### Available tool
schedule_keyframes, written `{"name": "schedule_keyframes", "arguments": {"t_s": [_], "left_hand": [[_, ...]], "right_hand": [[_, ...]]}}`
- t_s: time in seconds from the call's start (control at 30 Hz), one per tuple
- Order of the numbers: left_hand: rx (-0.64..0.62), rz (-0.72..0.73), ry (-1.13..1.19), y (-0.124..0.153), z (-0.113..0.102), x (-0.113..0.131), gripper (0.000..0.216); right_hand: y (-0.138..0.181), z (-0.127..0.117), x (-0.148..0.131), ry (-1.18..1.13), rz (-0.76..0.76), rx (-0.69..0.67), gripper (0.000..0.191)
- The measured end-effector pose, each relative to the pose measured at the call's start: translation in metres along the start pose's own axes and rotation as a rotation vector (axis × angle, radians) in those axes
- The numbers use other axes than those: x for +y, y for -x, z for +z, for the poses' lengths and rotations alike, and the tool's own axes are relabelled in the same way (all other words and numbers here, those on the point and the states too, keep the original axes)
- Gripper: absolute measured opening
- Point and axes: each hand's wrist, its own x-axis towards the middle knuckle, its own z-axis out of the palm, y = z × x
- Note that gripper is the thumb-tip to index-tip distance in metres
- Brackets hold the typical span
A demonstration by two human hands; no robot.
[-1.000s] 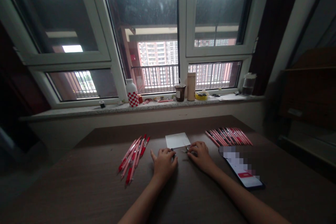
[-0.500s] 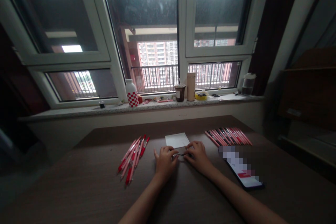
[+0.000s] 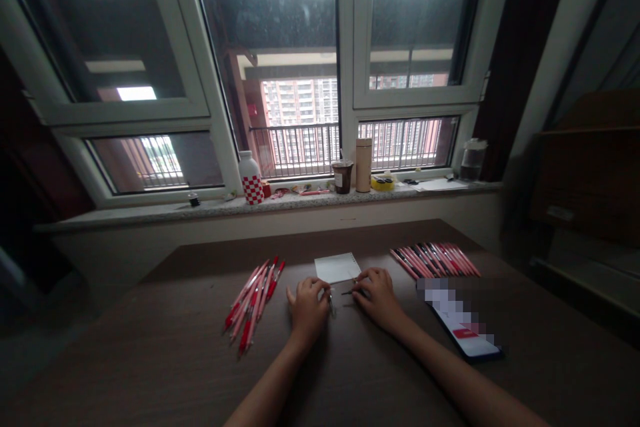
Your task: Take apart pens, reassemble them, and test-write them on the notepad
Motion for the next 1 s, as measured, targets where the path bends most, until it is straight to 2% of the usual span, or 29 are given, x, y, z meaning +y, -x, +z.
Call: {"name": "schedule_keyframes", "arguments": {"t_s": [0.47, 1.0], "left_hand": [[-0.009, -0.041, -0.008, -0.001, 0.002, -0.003, 0.016], [-0.009, 0.016, -0.022, -0.002, 0.004, -0.006, 0.016]], "right_hand": [[-0.003, 0.007, -0.008, 0.075, 0.021, -0.016, 0.008], [-0.002, 0.008, -0.007, 0.024, -0.013, -0.001, 0.007]]}}
